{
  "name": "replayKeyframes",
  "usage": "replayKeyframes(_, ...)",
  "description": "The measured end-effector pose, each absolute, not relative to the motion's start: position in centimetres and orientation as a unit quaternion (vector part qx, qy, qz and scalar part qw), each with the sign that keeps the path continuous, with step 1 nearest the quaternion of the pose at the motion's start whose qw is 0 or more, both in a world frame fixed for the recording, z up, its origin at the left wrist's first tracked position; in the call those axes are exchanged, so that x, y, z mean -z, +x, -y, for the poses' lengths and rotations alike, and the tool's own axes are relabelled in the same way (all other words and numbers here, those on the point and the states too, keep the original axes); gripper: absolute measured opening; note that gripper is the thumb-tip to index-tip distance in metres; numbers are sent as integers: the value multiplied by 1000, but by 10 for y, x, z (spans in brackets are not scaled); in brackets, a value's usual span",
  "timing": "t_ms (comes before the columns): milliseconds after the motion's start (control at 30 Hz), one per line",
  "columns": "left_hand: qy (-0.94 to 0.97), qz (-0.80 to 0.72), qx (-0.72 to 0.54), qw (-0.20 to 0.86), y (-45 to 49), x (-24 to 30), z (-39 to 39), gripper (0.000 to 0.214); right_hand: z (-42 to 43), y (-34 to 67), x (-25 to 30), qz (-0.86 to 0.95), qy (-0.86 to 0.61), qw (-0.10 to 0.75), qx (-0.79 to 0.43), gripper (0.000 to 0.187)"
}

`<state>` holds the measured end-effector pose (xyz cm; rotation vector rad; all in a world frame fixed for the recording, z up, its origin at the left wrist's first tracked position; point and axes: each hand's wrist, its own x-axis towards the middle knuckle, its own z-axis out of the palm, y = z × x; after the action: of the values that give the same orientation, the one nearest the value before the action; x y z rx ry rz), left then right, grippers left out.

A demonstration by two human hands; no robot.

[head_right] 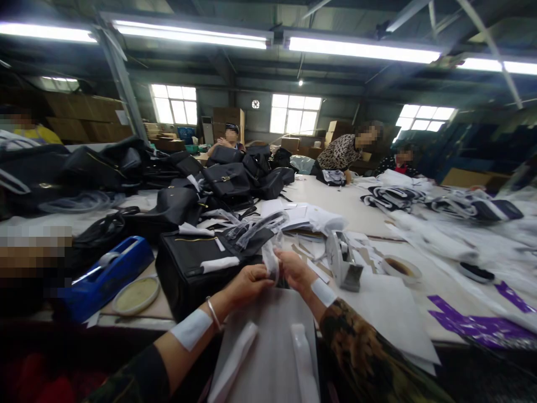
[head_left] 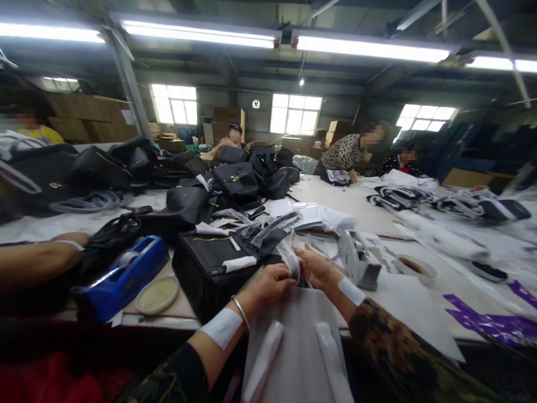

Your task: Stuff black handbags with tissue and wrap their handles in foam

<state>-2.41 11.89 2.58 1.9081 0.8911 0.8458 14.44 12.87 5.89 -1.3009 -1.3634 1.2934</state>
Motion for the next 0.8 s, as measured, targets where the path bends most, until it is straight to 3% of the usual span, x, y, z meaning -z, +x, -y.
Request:
replayKeyframes(100,757,-361,-320,441,-30,-20,-125,20,-139,144,-84,409,-414,490,-649,24)
replayKeyframes(200,755,-383,-298,441,-32,-14,-137,21,-145,150,-118,306,-327,583,-678,11)
replayKeyframes(333,754,-435,-268,414,-27,-7,-149,23,-146,180,-174,335,-275,686,-584,19)
replayKeyframes(467,734,-492,-251,396,-20,-5,-157,24,-126,219,-231,449,-219,760,-416,38)
replayKeyframes(600,708,-506,-228,436,-22,-11,-164,10,-81,231,-251,500,-246,771,-309,38)
replayKeyframes(700,685,-500,-213,485,-29,-19,-167,31,-46,222,-235,517,-303,740,-306,35)
replayKeyframes(800,670,-510,-216,495,-33,-33,-173,40,-21,209,-210,526,-338,706,-332,33)
